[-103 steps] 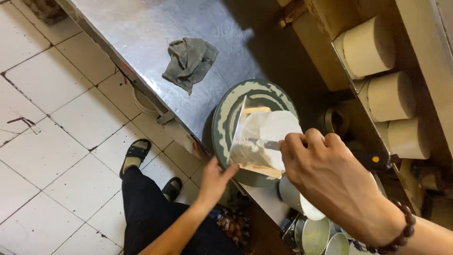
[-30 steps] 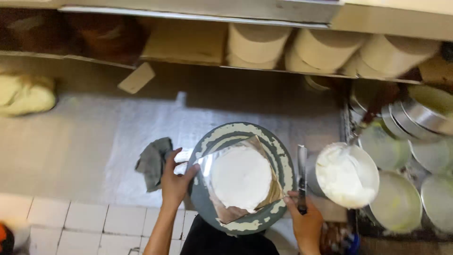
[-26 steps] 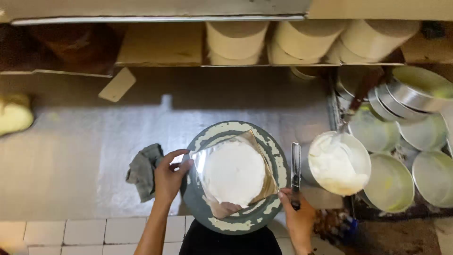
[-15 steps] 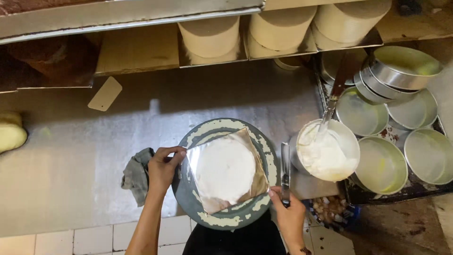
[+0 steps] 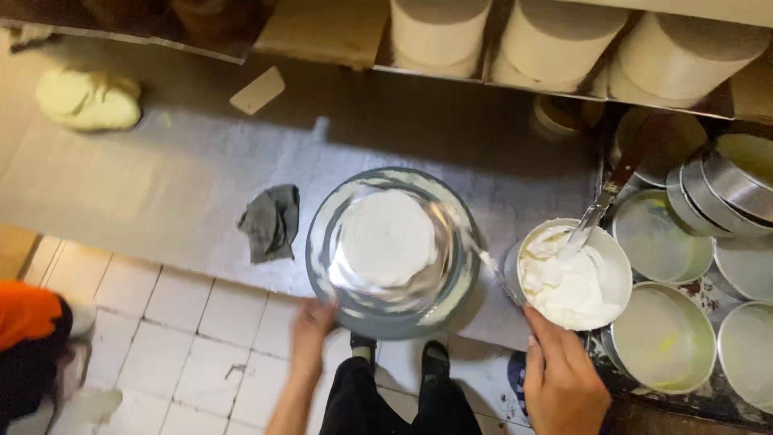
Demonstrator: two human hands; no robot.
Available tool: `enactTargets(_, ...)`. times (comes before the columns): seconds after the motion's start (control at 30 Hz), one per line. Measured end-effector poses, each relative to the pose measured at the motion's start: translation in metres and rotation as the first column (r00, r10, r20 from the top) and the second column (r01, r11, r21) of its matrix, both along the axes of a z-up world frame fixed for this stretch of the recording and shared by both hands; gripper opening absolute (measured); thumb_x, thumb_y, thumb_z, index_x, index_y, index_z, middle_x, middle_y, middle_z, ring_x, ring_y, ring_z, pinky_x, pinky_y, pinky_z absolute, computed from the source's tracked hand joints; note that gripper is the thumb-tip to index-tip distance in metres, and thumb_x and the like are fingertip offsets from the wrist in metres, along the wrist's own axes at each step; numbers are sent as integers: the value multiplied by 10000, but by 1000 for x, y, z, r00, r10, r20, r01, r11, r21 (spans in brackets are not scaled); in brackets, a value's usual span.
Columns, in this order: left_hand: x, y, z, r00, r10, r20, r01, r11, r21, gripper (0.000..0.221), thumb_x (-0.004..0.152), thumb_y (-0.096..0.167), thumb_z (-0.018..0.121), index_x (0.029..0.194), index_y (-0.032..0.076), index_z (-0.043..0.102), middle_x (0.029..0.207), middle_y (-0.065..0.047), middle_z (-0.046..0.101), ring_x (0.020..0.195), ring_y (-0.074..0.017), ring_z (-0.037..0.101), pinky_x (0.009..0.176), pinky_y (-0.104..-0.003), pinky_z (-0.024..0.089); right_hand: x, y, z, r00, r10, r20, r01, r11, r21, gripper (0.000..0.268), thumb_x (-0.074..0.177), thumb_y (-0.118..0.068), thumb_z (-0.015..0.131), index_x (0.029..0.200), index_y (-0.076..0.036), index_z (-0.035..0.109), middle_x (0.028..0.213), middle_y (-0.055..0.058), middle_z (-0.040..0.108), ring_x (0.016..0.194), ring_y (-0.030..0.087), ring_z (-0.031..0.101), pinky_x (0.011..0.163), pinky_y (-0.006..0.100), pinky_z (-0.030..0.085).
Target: Apply and smooth frosting on a round cake using an offset spatula on a turntable.
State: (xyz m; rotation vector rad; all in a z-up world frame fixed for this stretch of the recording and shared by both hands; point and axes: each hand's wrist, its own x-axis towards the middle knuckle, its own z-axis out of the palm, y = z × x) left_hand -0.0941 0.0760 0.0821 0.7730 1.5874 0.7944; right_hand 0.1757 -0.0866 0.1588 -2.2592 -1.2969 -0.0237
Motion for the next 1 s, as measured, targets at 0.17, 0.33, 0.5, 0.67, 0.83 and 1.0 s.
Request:
enactTargets(0.17, 21, -90, -13, 873, -308, 378, 417, 873, -252, 656, 882, 271, 675, 1483, 70, 504, 1388, -174, 720, 1203, -293, 725, 964, -382, 585, -12, -6, 21, 979, 53, 195, -55, 998, 5, 595, 799, 29, 685, 1308, -273, 749, 1082, -31, 707, 841, 203, 679, 766, 336, 529)
enactTargets(0.33, 18, -81, -16, 861, -196, 470, 332, 916, -226, 714, 873, 259, 650, 1508, 17, 430, 1365, -249, 700, 1217, -385, 698, 971, -433, 584, -34, -10, 10, 962, 22, 271, 2, 996, -88, 632, 802, -37, 705, 1346, -359, 690, 1098, -68, 695, 791, 176, 671, 705, 312, 537)
enactTargets(0.5, 4, -60, -12, 812, -100, 574, 259, 944, -203, 550, 913, 301, 597, 1376, 13, 532, 1227, -230, 653, 1185, -364, 638, 977, -479, 520, -60, -12, 15, 963, -32, 269, 51, 997, -66, 629, 785, -18, 692, 1321, -347, 701, 1082, -52, 682, 821, 181, 670, 708, 322, 542)
enactTargets(0.67, -1, -37, 7, 819, -100, 564, 242, 953, -182, 746, 840, 347, 573, 1516, 64, 437, 1484, -257, 543, 1326, -417, 541, 1041, -480, 423, -81, -14, 8, 963, -87, 253, 123, 984, -129, 557, 812, -61, 705, 1281, -360, 718, 1051, -71, 692, 778, 150, 689, 618, 321, 550)
enactTargets(0.83, -7, -22, 12, 769, -54, 637, 190, 971, -147, 588, 902, 333, 566, 1374, -14, 516, 1297, -229, 574, 1188, -350, 562, 1078, -466, 426, -99, -16, 8, 972, -92, 218, 120, 986, -119, 614, 793, -32, 700, 1326, -335, 688, 1080, -34, 680, 771, 186, 670, 638, 336, 537)
enactTargets(1.0, -13, -11, 10, 769, -80, 634, 193, 975, -110, 629, 890, 351, 559, 1409, 1, 505, 1334, -242, 594, 1228, -361, 566, 1117, -475, 399, -110, -14, 3, 961, -125, 248, 158, 981, -115, 567, 809, -62, 715, 1300, -347, 702, 1051, -46, 681, 730, 178, 671, 583, 334, 534)
